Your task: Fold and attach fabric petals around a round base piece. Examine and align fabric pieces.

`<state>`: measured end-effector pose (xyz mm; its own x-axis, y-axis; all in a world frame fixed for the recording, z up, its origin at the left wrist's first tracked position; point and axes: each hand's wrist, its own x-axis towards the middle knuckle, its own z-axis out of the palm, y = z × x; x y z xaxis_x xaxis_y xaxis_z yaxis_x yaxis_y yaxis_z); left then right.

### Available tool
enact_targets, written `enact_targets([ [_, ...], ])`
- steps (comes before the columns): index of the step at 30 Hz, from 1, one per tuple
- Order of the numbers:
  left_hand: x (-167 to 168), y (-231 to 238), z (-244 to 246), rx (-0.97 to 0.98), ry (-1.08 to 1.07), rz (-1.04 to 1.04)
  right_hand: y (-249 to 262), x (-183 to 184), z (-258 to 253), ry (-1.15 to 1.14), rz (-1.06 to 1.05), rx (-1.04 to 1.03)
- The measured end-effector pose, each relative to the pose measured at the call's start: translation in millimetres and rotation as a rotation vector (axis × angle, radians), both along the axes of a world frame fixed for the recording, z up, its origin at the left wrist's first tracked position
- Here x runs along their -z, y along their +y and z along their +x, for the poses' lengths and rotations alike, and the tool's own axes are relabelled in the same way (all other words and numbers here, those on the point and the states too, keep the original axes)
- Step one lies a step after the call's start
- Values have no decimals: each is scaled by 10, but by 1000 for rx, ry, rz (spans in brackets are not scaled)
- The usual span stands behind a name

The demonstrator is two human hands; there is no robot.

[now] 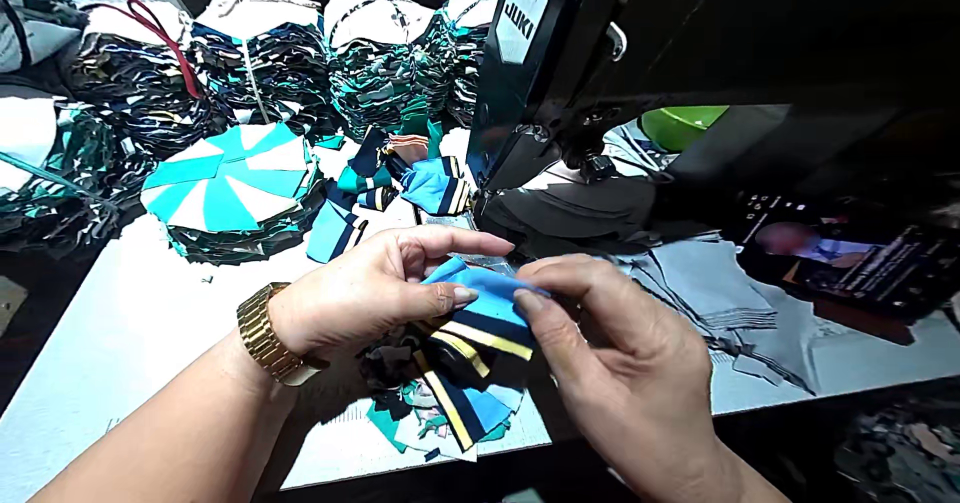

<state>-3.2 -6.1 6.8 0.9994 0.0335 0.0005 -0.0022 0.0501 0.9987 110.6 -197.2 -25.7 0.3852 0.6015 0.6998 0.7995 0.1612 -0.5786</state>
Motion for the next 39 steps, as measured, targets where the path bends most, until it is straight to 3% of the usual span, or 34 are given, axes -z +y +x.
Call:
enact_targets([
  [7,-58,-8,-8,124,77,-160,48,-96,11,335,5,52],
  [13,-41,7,-21,1,120,-167,43,-100,85,512,42,-10],
  [19,-45,15,-20,-47,71,187,-74,-79,150,430,-26,-96],
  [29,-9,21,-18,89,21,638,-236,44,129,438,-260,-18],
  [39,94,-53,-10,0,13,1006,-134,170,178,37,-397,91],
])
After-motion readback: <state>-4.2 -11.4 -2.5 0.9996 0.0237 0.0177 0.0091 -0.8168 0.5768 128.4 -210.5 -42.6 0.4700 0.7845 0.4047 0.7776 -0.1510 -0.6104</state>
